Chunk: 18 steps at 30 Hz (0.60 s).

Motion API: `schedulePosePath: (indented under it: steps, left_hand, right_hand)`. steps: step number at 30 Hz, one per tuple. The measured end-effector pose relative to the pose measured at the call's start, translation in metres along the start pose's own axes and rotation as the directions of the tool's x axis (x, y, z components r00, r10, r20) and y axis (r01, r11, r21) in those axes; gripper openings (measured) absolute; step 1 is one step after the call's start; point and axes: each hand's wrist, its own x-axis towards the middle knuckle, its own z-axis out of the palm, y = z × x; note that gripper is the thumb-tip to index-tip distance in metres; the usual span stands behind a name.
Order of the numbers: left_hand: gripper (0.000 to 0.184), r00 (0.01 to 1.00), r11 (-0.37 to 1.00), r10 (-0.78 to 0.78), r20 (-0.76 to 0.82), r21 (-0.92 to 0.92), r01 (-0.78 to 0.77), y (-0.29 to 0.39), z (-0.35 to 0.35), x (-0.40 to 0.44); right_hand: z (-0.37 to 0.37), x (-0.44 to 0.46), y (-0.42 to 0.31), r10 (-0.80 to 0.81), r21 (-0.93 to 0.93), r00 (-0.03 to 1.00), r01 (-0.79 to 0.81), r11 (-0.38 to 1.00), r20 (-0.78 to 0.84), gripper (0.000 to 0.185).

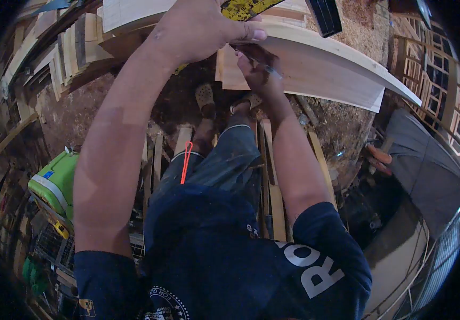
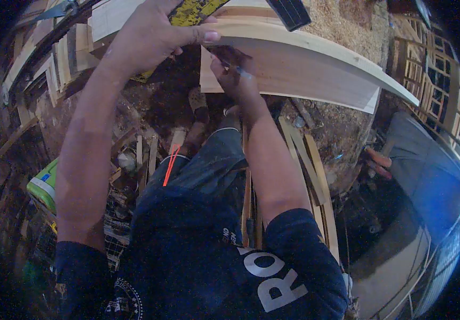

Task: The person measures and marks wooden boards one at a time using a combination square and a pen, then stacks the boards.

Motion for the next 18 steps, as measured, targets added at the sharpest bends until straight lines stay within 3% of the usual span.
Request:
schedulePosePath:
  steps: [9, 12, 15, 18]
  left_hand:
    - [0.050, 0.998, 0.999, -0.045, 0.040, -0.015, 0.046, 0.005, -0.005, -0.003]
    - [0.054, 0.997, 0.995, -0.068, 0.026, 0.070, 0.066, 0.012, -0.006, -0.007]
    - [0.055, 0.974, 0.978, 0.207, -0.091, 0.027, -0.205, -0.033, 0.015, 0.013]
    - [0.059, 0.942, 0.951, 0.303, -0.142, 0.110, -0.289, -0.037, 0.016, 0.017]
  right_hand:
    - [0.007, 0.002, 0.018, -0.150, 0.101, 0.988, 0.154, 0.983, -0.050, 0.022]
    - [-0.005, -0.003, 0.006, -0.032, -0.177, 0.999, 0.029, 0.984, -0.012, 0.018]
    - [-0.018, -0.036, 0.005, -0.012, -0.053, 1.000, 0.012, 0.999, -0.005, 0.016]
    - [-0.036, -0.074, -0.025, 0.385, -0.088, 0.923, -0.382, 0.920, 0.020, 0.017]
